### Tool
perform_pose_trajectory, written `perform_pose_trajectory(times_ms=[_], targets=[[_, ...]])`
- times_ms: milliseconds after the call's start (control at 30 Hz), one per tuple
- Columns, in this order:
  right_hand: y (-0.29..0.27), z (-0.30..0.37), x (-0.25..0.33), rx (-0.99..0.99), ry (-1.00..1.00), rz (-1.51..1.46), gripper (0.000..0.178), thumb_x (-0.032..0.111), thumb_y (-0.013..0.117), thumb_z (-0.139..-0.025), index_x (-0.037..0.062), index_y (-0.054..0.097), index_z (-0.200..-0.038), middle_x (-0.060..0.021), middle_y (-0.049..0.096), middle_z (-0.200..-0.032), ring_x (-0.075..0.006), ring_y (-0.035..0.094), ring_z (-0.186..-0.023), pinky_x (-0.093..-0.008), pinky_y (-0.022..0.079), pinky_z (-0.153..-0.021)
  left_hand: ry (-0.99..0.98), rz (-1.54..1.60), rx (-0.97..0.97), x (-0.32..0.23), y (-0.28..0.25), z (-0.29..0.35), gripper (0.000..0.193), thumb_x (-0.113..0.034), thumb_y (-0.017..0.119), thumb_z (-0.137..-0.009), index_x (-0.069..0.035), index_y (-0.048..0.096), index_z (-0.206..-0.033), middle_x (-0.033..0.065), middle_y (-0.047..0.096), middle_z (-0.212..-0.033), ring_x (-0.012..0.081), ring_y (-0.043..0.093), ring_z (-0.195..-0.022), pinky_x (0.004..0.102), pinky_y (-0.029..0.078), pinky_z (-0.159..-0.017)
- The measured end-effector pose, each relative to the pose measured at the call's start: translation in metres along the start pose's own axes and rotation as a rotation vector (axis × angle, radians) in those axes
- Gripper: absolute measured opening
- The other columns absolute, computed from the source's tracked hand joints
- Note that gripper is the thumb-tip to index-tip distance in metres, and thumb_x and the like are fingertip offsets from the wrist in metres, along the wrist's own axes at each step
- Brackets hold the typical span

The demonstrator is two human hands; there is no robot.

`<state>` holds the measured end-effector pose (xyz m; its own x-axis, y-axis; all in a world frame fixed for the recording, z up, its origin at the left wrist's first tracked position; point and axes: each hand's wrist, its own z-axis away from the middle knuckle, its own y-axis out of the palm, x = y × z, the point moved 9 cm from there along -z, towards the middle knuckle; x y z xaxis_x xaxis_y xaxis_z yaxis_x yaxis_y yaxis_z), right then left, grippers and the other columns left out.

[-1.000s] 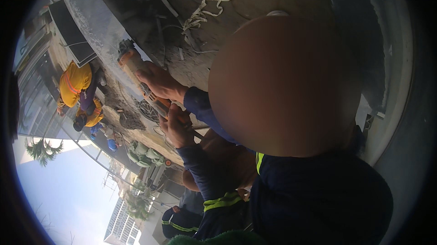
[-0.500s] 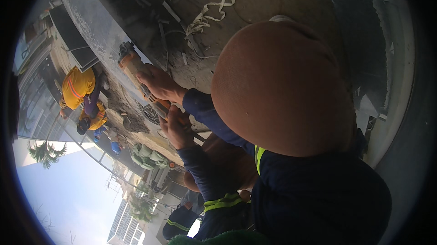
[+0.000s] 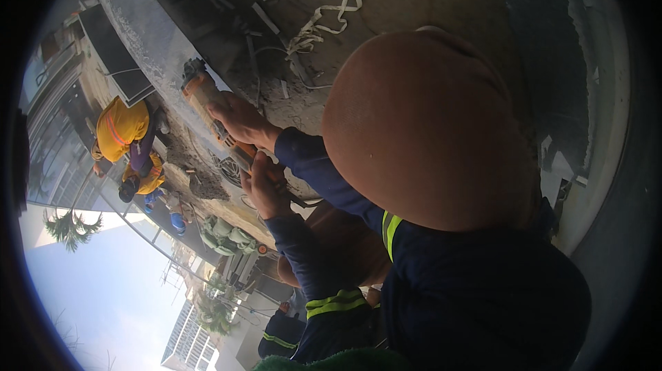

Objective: The person uses an angle grinder to grind a concrete surface, creating dust and debris. The person maintains a steady grip on the tool while moving it across the surface.

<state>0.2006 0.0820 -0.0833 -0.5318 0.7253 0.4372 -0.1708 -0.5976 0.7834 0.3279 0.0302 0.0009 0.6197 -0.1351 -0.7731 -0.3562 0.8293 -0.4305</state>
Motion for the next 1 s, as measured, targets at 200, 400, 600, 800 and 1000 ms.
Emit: perform_pose_trajectory(times_ms=[200,400,600,800,1000], targets=[[-0.006,-0.01,-0.005,-0.013,0.007,-0.021,0.057,0.046,0.057,-0.11,0.0027,0.059,-0.147,-0.0127,0.072,-0.121,-0.0204,0.066,-0.111,-0.0374,0.05,-0.1,0.02,0.004,0.027,-0.004,0.009,-0.004,0.039,-0.011,0.072,-0.098,0.0,0.057,-0.133,0.001,0.057,-0.08,0.008,0.05,-0.052,0.0276,0.056,-0.057],[-0.005,-0.007,-0.003,-0.028,-0.029,0.022,0.057,0.047,0.057,-0.11,0.0025,0.06,-0.146,-0.0129,0.071,-0.121,-0.0206,0.066,-0.112,-0.0384,0.05,-0.101,0.016,0.009,0.022,-0.001,0.004,-0.004,0.04,-0.01,0.071,-0.099,0.0,0.056,-0.135,0.0007,0.057,-0.079,0.0074,0.048,-0.05,0.028,0.055,-0.055],[-0.007,0.0,-0.006,-0.062,-0.064,-0.03,0.044,0.044,0.058,-0.107,0.0045,0.065,-0.127,-0.0132,0.069,-0.109,-0.0239,0.065,-0.103,-0.0425,0.049,-0.094,0.021,0.024,0.04,0.003,0.004,0.004,0.042,-0.011,0.07,-0.099,0.0,0.056,-0.136,0.0007,0.056,-0.079,0.0066,0.048,-0.049,0.0272,0.056,-0.055],[-0.006,0.012,-0.008,-0.021,-0.041,0.038,0.056,0.047,0.057,-0.11,0.0013,0.061,-0.142,-0.013,0.071,-0.115,-0.0203,0.066,-0.107,-0.0376,0.051,-0.096,0.046,0.025,0.011,0.01,-0.003,0.011,0.04,-0.013,0.071,-0.099,0.0,0.057,-0.134,0.0003,0.056,-0.079,0.0059,0.048,-0.05,0.0253,0.052,-0.051],[-0.009,0.019,-0.011,-0.029,-0.036,0.018,0.056,0.047,0.057,-0.11,0.0011,0.061,-0.141,-0.0113,0.071,-0.112,-0.0194,0.065,-0.104,-0.0374,0.051,-0.095,0.029,0.025,0.053,0.015,-0.005,0.017,0.03,-0.014,0.071,-0.1,-0.002,0.059,-0.125,-0.0008,0.054,-0.077,0.0061,0.048,-0.05,0.0256,0.049,-0.049]])
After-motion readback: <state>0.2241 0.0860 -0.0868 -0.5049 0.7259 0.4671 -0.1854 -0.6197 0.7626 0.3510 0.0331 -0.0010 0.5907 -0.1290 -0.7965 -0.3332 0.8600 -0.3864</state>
